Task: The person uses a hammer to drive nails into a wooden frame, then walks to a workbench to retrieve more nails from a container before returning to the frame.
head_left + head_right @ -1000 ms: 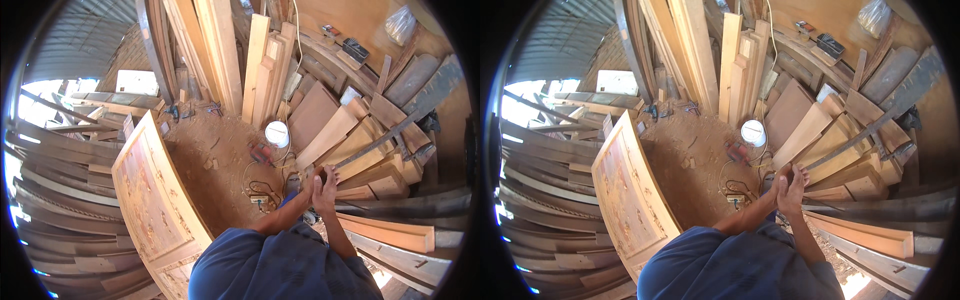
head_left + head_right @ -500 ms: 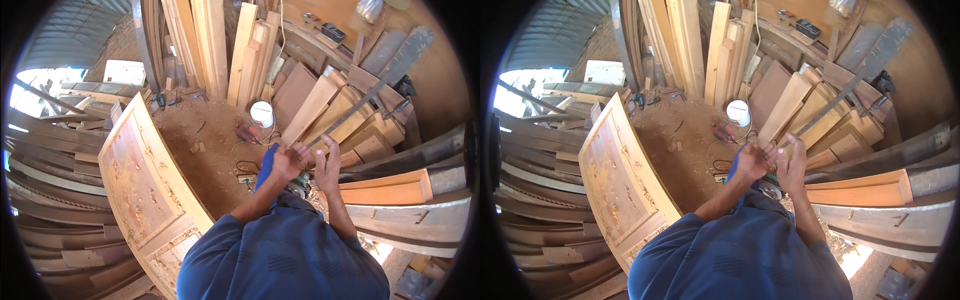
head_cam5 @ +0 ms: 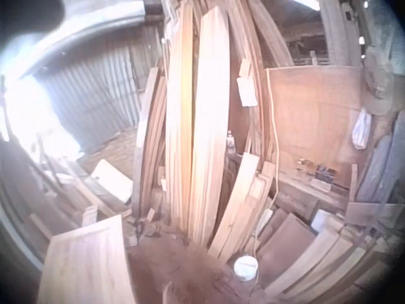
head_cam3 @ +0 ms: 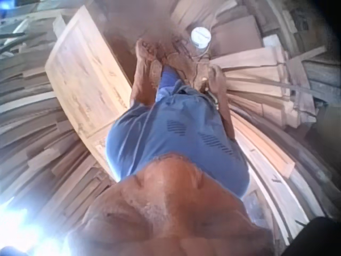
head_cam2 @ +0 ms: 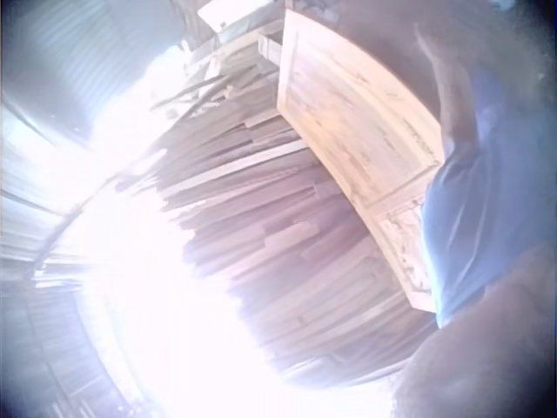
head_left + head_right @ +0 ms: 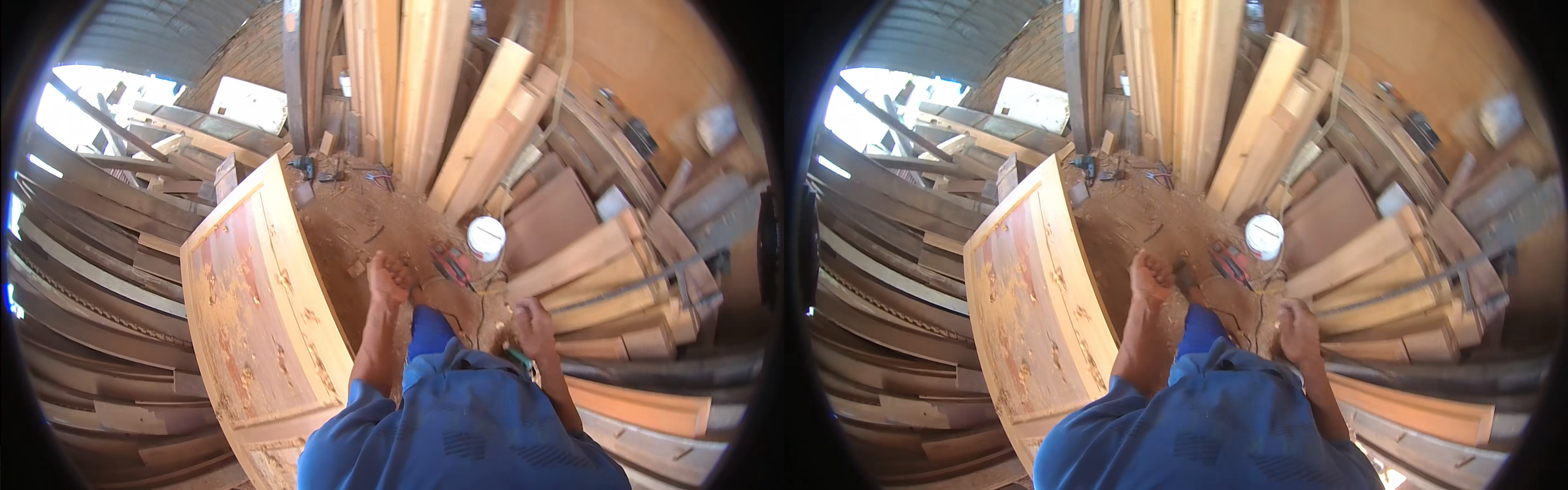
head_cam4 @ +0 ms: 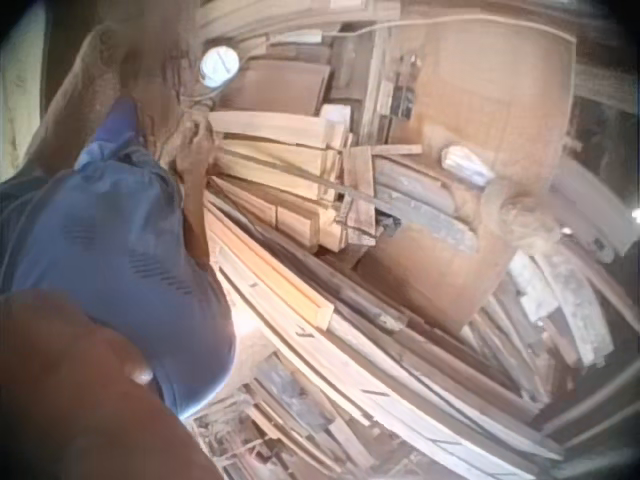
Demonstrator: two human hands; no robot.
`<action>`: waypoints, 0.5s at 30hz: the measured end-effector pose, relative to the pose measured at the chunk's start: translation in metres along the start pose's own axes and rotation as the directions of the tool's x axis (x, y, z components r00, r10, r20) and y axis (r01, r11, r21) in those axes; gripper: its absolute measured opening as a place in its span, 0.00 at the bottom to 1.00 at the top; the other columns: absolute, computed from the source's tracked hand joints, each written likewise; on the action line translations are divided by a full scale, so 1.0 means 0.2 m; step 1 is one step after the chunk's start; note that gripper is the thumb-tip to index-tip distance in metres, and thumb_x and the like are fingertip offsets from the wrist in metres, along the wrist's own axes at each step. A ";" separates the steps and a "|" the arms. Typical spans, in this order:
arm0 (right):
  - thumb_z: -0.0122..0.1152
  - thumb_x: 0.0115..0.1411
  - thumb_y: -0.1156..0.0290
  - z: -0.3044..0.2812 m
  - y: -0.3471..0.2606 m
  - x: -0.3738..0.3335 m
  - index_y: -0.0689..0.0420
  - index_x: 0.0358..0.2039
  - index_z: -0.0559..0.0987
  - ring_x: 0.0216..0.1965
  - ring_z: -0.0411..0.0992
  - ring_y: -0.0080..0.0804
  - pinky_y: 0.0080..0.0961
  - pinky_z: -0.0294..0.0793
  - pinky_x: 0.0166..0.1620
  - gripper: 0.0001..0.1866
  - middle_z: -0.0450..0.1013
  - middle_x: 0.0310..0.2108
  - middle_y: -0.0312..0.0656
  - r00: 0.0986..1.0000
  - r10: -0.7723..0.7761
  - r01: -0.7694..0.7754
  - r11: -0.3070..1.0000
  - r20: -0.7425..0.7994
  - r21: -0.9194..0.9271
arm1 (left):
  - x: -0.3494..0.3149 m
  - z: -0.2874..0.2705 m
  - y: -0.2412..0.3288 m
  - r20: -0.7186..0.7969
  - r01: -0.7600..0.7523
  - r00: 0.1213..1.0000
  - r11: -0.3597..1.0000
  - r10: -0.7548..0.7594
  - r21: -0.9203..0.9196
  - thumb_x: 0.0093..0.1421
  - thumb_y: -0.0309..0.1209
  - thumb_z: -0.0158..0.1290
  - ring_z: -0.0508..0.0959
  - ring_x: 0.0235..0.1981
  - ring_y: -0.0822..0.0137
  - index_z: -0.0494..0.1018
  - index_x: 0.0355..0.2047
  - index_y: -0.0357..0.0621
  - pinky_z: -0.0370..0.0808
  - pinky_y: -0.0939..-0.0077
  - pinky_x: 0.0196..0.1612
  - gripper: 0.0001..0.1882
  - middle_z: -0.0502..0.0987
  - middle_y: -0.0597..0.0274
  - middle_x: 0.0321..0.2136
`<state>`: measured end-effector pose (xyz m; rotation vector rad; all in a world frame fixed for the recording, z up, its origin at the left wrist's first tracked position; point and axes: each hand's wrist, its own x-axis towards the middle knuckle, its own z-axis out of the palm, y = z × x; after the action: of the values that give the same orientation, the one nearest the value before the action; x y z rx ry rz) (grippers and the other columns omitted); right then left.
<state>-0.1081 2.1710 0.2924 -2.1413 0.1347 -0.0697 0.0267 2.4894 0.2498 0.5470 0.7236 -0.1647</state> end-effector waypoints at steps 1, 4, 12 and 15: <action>0.54 0.65 0.69 0.13 -0.13 0.18 0.63 0.42 0.78 0.38 0.77 0.48 0.37 0.75 0.43 0.12 0.77 0.35 0.55 0.992 -0.062 0.054 0.995 0.112 0.080 | 0.11 -0.07 0.19 0.017 -0.110 0.994 0.994 0.110 0.009 0.69 0.47 0.43 0.50 0.10 0.75 0.54 0.16 0.58 0.47 0.77 0.13 0.24 0.52 0.75 0.12; 0.56 0.63 0.70 0.50 -0.44 0.74 0.64 0.43 0.78 0.37 0.77 0.46 0.36 0.75 0.43 0.12 0.76 0.35 0.55 0.928 -0.179 0.174 0.984 0.326 0.045 | 0.55 -0.22 0.78 -0.047 -0.443 0.880 0.852 0.473 0.279 0.70 0.47 0.44 0.50 0.10 0.77 0.54 0.17 0.58 0.47 0.77 0.13 0.24 0.54 0.76 0.12; 0.57 0.62 0.67 1.13 -0.82 1.63 0.66 0.44 0.77 0.37 0.78 0.46 0.35 0.76 0.44 0.16 0.77 0.34 0.55 0.834 -0.073 0.059 0.997 0.546 0.043 | 0.85 -0.61 1.63 -0.156 0.020 0.577 0.177 0.801 0.984 0.68 0.46 0.44 0.71 0.20 0.57 0.69 0.23 0.32 0.67 0.56 0.28 0.27 0.71 0.47 0.17; 0.57 0.63 0.65 1.28 -0.87 1.89 0.65 0.45 0.77 0.35 0.77 0.38 0.33 0.75 0.41 0.17 0.77 0.32 0.50 0.826 0.035 -0.046 0.999 0.562 0.006 | 0.92 -0.53 1.81 -0.315 0.299 0.544 0.172 0.778 0.939 0.66 0.51 0.43 0.79 0.36 0.35 0.76 0.27 0.35 0.74 0.44 0.41 0.28 0.80 0.37 0.30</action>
<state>0.3045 2.4305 0.2988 -2.0493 -0.1690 0.5849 0.2195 2.8595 0.2123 2.2120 1.3854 0.0589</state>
